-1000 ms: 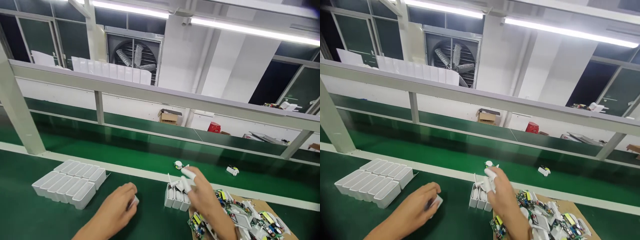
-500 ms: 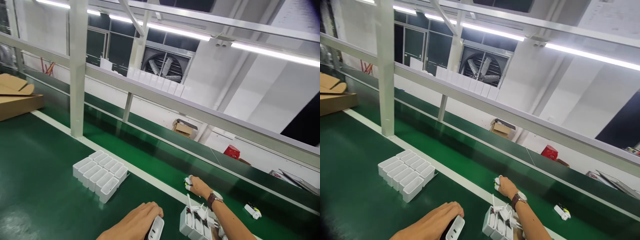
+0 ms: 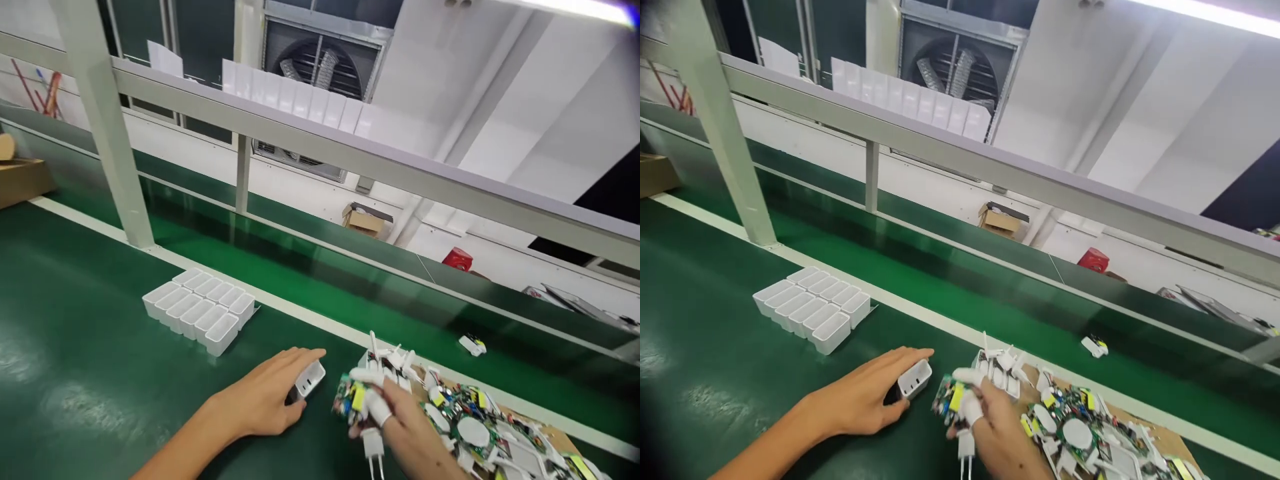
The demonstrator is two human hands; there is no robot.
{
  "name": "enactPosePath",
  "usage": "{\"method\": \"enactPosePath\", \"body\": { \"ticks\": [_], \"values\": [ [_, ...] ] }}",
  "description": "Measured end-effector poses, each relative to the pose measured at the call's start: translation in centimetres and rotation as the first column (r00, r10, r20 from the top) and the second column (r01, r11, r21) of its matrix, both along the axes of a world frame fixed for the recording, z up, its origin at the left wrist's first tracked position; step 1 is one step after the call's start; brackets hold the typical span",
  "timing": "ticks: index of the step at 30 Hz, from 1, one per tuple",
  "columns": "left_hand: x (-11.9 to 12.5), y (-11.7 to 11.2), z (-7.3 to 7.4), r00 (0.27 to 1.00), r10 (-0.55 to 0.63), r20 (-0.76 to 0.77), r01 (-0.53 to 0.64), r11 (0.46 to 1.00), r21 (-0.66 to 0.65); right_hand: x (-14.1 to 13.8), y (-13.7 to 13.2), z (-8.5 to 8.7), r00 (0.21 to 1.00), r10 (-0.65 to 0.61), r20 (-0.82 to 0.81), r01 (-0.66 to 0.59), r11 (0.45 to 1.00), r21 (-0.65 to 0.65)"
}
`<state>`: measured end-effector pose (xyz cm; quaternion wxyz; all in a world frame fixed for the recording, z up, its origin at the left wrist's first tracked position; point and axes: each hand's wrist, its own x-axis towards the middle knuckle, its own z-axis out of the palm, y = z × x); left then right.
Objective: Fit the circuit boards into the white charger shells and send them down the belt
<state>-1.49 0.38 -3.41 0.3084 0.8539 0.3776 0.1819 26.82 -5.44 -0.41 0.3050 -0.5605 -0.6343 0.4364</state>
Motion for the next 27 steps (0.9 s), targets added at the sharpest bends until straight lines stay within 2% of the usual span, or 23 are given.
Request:
{"method": "enactPosePath", "body": {
  "ticks": [3,5,7,9,11,14,16,18,21,24,27],
  "values": [
    [0.1,0.0,0.2,0.999,-0.008,0.051,0.007,1.0,0.03,-1.2,-1.6,-3.4,1.0,0.004,-0.004,-0.004,1.0,-0.003],
    [0.3,0.1,0.4,0.995,-0.011,0.103,0.002,0.996,0.086,-1.0,-1.7,-4.3,0.997,-0.025,0.07,0.018,0.996,0.092],
    [0.5,0.4,0.6,0.99,0.017,0.141,-0.035,0.991,0.126,-0.3,-2.0,-4.4,0.98,-0.074,0.186,0.032,0.975,0.22],
    [0.6,0.5,0.7,0.983,0.057,0.174,-0.074,0.993,0.095,0.5,-2.5,-4.5,0.941,-0.084,0.329,-0.034,0.941,0.337],
    [0.6,0.6,0.6,0.973,0.093,0.211,-0.097,0.995,0.009,1.0,-3.2,-5.0,0.891,-0.073,0.449,-0.139,0.897,0.42],
    [0.7,0.5,0.2,0.959,0.174,0.224,-0.155,0.983,-0.098,1.4,-3.9,-6.2,0.837,-0.138,0.53,-0.223,0.798,0.56],
    [1.0,0.3,-0.4,0.963,0.215,0.163,-0.196,0.973,-0.124,1.2,-3.9,-6.9,0.831,-0.197,0.52,-0.226,0.735,0.64],
    [1.5,0.1,-0.9,0.966,0.244,0.089,-0.233,0.965,-0.119,0.9,-3.7,-7.1,0.854,-0.22,0.471,-0.202,0.695,0.691],
    [2.3,-0.3,-1.4,0.965,0.253,0.061,-0.244,0.962,-0.124,0.5,-3.4,-6.9,0.911,-0.239,0.337,-0.084,0.691,0.718],
    [2.8,-0.5,-1.6,0.978,0.193,0.075,-0.183,0.976,-0.121,0.6,-3.3,-6.9,0.932,-0.265,0.249,0.003,0.69,0.723],
    [2.7,-0.5,-1.9,0.986,0.159,0.046,-0.154,0.983,-0.099,1.4,-3.2,-7.3,0.912,-0.236,0.336,-0.103,0.66,0.744]
  ]
}}
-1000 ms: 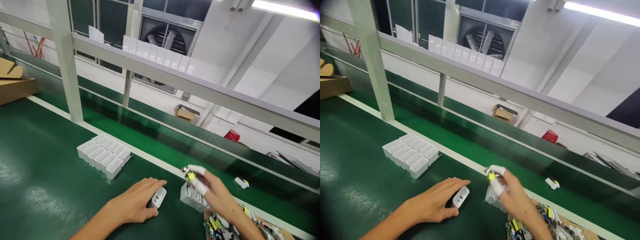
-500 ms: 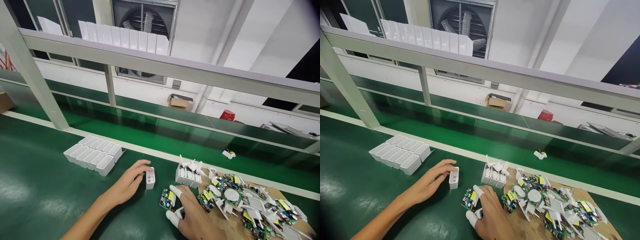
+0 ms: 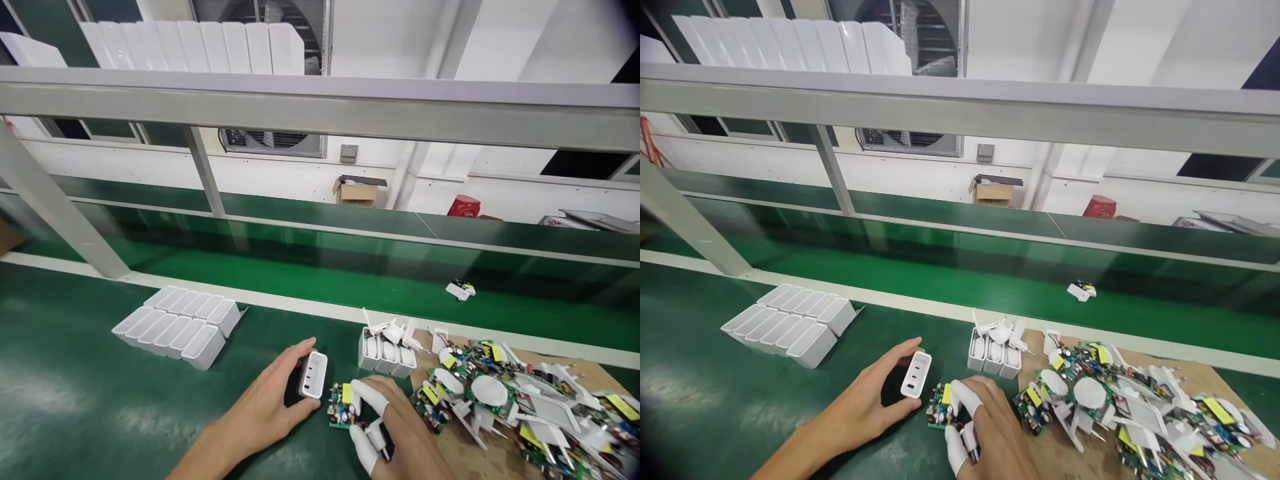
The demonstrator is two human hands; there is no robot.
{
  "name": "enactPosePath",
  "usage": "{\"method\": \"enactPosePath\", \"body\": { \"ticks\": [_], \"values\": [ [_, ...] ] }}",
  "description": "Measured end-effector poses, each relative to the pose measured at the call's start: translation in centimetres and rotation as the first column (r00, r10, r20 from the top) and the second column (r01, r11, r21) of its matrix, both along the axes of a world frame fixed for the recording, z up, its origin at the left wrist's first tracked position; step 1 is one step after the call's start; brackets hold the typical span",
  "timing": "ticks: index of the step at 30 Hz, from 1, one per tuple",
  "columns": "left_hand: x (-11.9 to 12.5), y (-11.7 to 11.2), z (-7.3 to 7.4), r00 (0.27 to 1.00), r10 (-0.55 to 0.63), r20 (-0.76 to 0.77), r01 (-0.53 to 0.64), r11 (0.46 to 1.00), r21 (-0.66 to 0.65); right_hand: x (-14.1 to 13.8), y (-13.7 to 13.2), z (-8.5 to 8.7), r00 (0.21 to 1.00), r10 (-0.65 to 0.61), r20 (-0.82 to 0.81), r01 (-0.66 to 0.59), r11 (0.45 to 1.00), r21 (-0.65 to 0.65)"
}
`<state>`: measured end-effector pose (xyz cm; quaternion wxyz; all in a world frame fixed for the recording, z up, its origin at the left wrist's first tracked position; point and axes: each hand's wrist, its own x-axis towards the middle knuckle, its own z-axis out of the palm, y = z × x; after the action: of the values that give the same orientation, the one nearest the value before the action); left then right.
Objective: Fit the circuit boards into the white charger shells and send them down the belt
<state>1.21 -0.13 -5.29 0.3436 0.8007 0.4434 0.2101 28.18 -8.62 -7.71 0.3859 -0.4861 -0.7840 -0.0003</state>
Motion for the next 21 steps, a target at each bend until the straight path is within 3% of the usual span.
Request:
{"method": "enactPosePath", "body": {
  "ticks": [4,10,13,17,21],
  "values": [
    [-0.4,0.1,-0.1,0.997,-0.015,-0.073,0.013,1.0,-0.022,1.0,0.2,-0.7,0.976,0.041,0.214,-0.033,0.999,-0.043],
    [-0.4,-0.1,0.2,0.996,-0.038,-0.078,0.035,0.999,-0.039,0.1,0.2,-0.3,1.0,-0.01,0.02,0.01,1.0,0.005],
    [-0.1,-0.4,0.3,0.998,-0.066,-0.023,0.068,0.996,0.062,-0.9,-0.2,0.7,0.995,-0.066,-0.069,0.072,0.994,0.079],
    [0.3,-0.8,0.7,0.988,-0.148,0.035,0.138,0.97,0.2,-2.0,-0.7,1.2,0.99,-0.134,-0.041,0.139,0.98,0.143],
    [0.8,-0.9,1.2,0.983,-0.174,0.052,0.159,0.965,0.209,-2.5,-0.9,0.9,0.99,-0.141,0.01,0.138,0.98,0.141]
  ]
}}
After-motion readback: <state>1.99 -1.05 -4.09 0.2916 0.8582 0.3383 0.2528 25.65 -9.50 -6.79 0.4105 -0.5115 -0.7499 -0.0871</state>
